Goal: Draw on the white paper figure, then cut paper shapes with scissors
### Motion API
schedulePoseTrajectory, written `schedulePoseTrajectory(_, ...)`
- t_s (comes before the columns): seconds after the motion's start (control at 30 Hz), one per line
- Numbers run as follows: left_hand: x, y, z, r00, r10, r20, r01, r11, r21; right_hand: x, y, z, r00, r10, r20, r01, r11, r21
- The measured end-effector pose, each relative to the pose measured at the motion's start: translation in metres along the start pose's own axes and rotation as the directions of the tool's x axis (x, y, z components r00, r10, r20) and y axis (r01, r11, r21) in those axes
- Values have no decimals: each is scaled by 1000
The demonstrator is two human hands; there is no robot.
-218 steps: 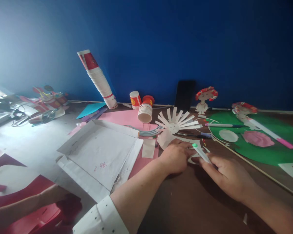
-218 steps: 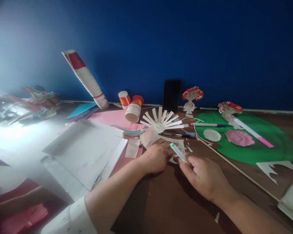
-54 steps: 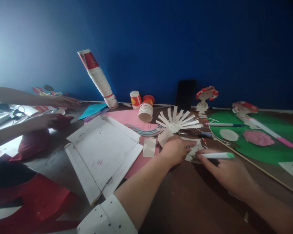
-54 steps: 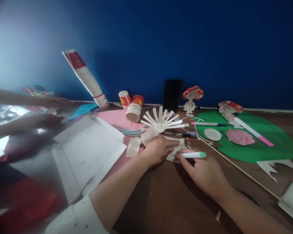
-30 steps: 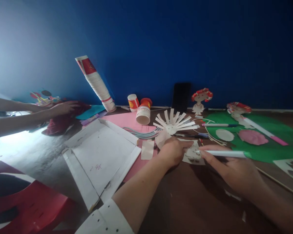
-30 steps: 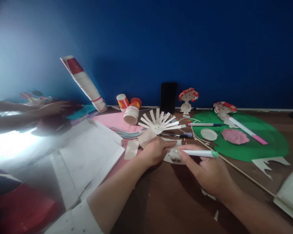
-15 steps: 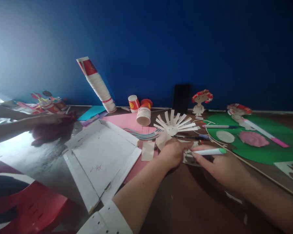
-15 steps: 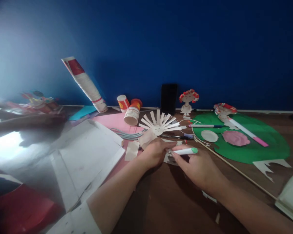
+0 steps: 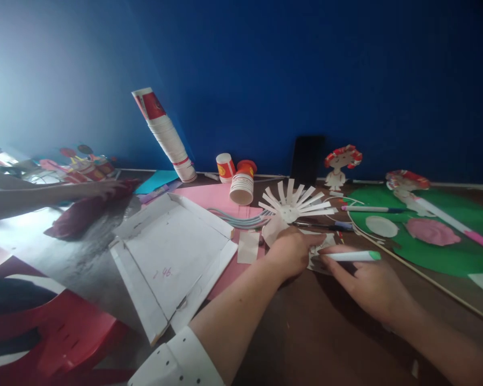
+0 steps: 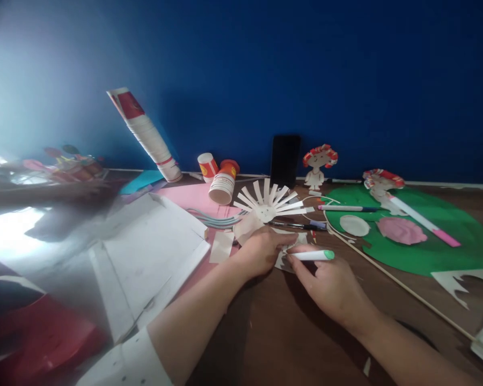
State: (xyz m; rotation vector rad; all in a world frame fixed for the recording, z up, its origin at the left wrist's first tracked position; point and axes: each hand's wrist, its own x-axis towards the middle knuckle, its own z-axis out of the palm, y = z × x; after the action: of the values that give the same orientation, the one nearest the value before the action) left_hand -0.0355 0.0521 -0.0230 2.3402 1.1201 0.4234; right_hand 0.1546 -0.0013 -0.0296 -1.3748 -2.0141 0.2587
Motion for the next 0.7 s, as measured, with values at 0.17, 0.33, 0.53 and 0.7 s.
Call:
schedulePoseTrajectory(0.17,1,5,-4,998,-39,42,36,997,66,0,0,0,999,13,33,-13,1000,-1)
schedulePoseTrajectory(0.33,0,12,-9,994,-65,90,54,992,114,-3,5,5,999,37,13,-37,999,-12)
schedulePoseTrajectory(0.53,1,10,-7,996,-64,62,59,995,86,-2,9,4,997,52,60,-51,998,-24)
schedulePoseTrajectory(0.7,1,6,-2,997,-65,47,62,996,59,-1,7,3,996,70,47,-69,997,-35)
